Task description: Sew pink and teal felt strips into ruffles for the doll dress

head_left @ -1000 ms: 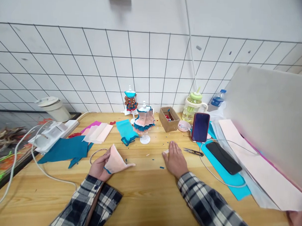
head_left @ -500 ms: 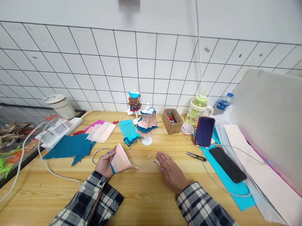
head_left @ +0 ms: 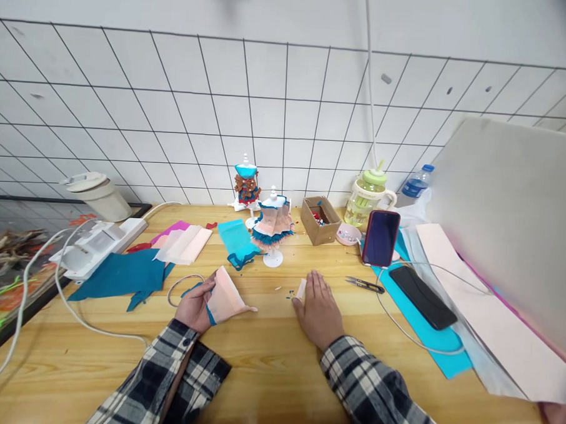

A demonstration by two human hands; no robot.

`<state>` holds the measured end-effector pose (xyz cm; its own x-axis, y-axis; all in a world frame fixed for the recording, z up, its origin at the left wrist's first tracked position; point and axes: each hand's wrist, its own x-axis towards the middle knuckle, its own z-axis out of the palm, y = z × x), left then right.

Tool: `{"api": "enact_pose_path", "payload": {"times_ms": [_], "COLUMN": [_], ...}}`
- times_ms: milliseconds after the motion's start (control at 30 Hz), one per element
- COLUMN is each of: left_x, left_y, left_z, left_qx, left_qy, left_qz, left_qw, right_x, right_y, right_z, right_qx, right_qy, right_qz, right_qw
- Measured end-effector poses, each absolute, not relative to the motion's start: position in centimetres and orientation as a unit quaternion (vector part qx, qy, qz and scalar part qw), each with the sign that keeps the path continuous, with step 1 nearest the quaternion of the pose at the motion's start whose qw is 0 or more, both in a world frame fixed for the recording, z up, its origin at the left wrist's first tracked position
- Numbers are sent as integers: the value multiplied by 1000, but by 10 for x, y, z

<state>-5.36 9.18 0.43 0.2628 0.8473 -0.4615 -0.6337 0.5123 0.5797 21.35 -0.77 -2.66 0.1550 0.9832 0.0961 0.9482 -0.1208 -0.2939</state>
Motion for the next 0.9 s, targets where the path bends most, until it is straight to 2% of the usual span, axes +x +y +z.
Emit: {"api": "enact_pose_path", "payload": {"times_ms": [133,233,300,467,567,667,900], "left_x": [-56,-57,-58,-59,-59,-59,-59], "left_y": [91,90,90,89,89,89,88], "left_z": [-1,-5,-6,-7,-7,-7,-7], "left_qx": [150,146,143,151,156,151,143], "left_qy": [372,360,359,356,356,356,350], "left_qz": [485,507,512,510,508,513,501], "left_qw": [777,769,767,768,769,766,779], "right_x": [182,168,169,200,219,231,236], "right_y": [-6,-1,10,30,16,-10,-46], "right_z": [-24,-14,-4,9,-3,-18,-29], "right_qx": [-676,-666,-610,-455,-398,-408,-547], "right_qy": [-705,-707,-754,-862,-882,-878,-796], "right_qz": [114,107,97,171,204,203,173], "right_qw": [179,214,224,146,149,148,196]}}
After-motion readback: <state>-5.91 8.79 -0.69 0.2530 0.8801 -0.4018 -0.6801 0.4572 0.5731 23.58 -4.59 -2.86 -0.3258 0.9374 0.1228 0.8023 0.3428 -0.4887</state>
